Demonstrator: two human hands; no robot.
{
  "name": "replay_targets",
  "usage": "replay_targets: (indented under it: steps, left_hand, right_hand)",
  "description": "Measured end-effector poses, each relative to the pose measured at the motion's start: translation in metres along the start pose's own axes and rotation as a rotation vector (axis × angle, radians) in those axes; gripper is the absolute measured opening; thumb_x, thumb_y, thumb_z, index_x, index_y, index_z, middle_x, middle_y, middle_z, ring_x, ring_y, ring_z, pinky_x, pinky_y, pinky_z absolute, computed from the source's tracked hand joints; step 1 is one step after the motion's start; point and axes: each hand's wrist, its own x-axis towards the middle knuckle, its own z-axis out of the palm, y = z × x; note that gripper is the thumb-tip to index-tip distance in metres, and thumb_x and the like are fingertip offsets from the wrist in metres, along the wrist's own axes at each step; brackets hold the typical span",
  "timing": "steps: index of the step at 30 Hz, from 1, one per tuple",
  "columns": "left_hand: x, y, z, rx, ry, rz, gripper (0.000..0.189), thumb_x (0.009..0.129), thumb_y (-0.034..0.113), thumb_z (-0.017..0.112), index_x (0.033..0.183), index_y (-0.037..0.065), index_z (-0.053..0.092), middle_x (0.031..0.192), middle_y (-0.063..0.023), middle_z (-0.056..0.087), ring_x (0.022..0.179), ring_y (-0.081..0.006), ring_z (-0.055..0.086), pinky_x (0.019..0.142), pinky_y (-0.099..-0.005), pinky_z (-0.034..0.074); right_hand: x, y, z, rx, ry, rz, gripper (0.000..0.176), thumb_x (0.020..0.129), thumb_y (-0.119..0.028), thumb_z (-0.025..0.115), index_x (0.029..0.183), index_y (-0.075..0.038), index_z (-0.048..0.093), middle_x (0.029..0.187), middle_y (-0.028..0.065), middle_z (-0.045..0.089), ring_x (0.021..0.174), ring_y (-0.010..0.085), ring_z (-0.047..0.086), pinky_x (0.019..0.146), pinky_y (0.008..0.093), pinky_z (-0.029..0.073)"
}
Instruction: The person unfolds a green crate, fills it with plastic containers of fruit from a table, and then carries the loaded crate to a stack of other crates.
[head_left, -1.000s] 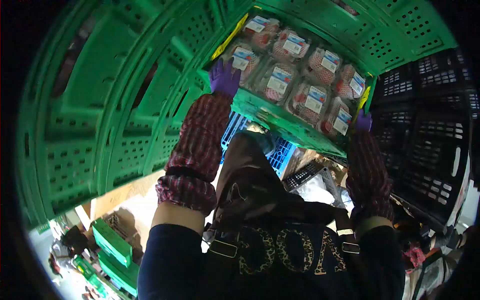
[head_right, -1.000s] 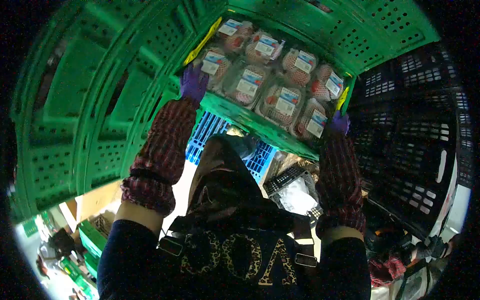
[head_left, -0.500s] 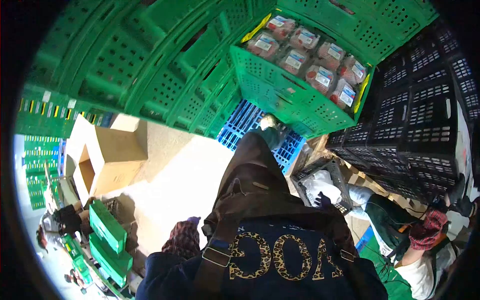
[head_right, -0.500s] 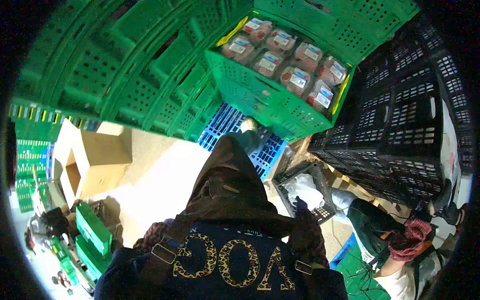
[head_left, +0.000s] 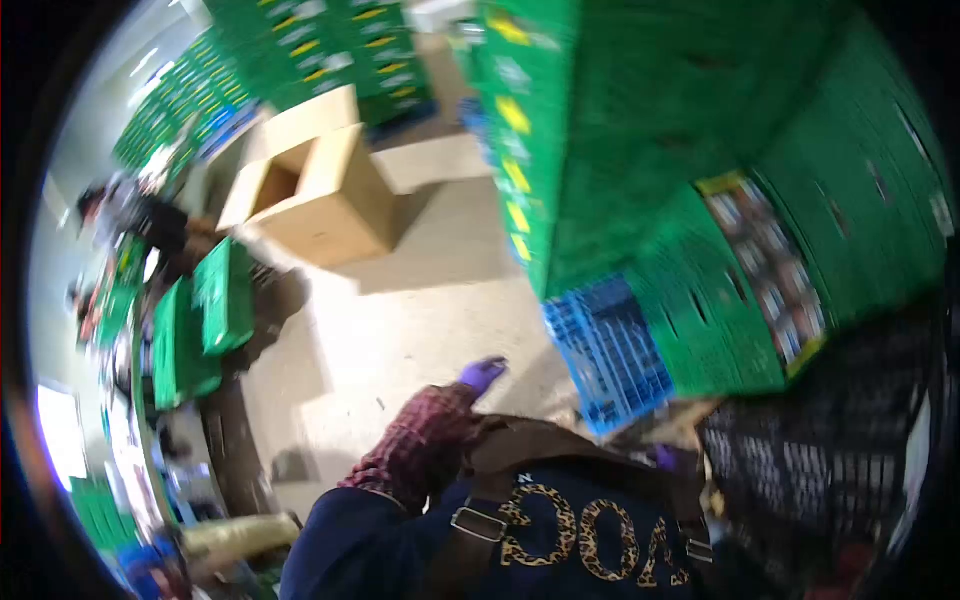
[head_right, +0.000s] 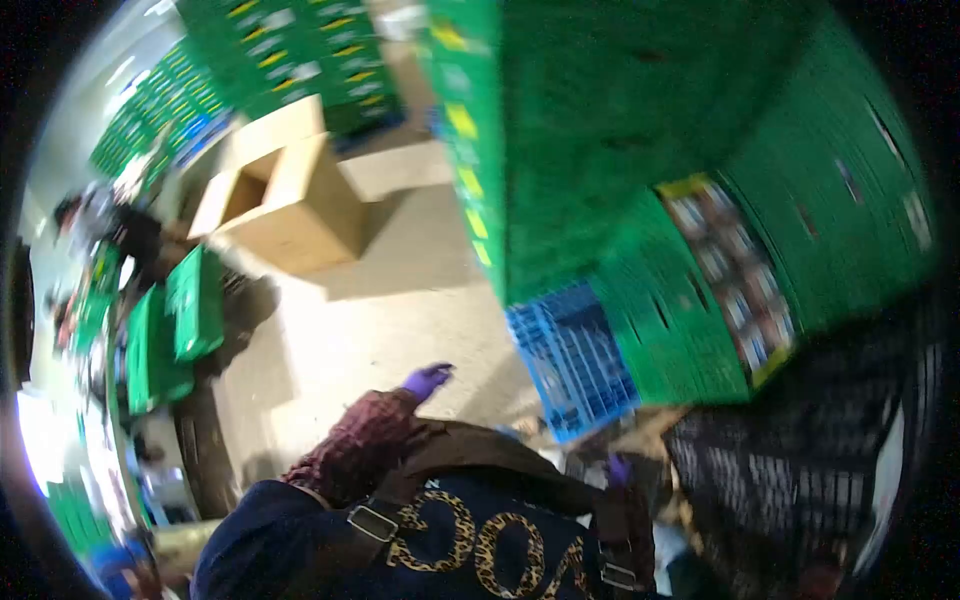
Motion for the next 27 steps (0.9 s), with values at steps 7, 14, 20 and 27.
replay_targets:
  steps: [7,14,20,27]
  left_hand:
    - [-0.246,-0.141,-0.105,0.038,0.272,-0.490,0.045,0.078,0.045,0.051,0.110,0.013,0.057,0.102,-0.0142,0.060,0.097,-0.0286,0.056,0.084,-0.0360,0.043]
    - [-0.615,-0.469,-0.152,-0.240,1.045,-1.046,0.033,0.079,0.033,0.051,0.099,0.010,0.062,0.094,-0.0106,0.063,0.087,-0.0267,0.058,0.077,-0.0363,0.045]
    - [-0.770,-0.464,-0.079,-0.360,0.831,-1.379,0.028,0.085,0.027,0.043,0.108,0.014,0.054,0.092,-0.0110,0.058,0.081,-0.0261,0.055,0.070,-0.0395,0.044]
    - [-0.633,-0.423,-0.034,-0.922,1.106,-1.360,0.031,0.084,0.027,0.046,0.111,0.011,0.051,0.091,-0.0105,0.060,0.075,-0.0226,0.056,0.062,-0.0356,0.043]
  right_hand:
    - [-0.012,-0.019,0.152,-0.336,-0.356,-0.056,0.041,0.083,-0.033,0.053,0.109,-0.001,0.051,0.085,0.0110,0.061,0.072,0.0190,0.059,0.060,0.0289,0.045]
    - [-0.070,-0.034,0.366,-0.611,-0.708,-0.176,0.040,0.083,-0.032,0.052,0.106,0.000,0.053,0.084,0.0108,0.061,0.071,0.0170,0.060,0.058,0.0273,0.044]
    - [-0.134,-0.088,0.565,-0.837,-0.983,-0.259,0.041,0.083,-0.032,0.051,0.108,0.000,0.053,0.088,0.0130,0.062,0.075,0.0175,0.060,0.057,0.0263,0.046]
    - [-0.096,-0.103,0.779,-1.099,-0.995,-0.141,0.027,0.081,-0.027,0.054,0.095,-0.005,0.056,0.074,0.0071,0.060,0.057,0.0170,0.056,0.048,0.0280,0.043]
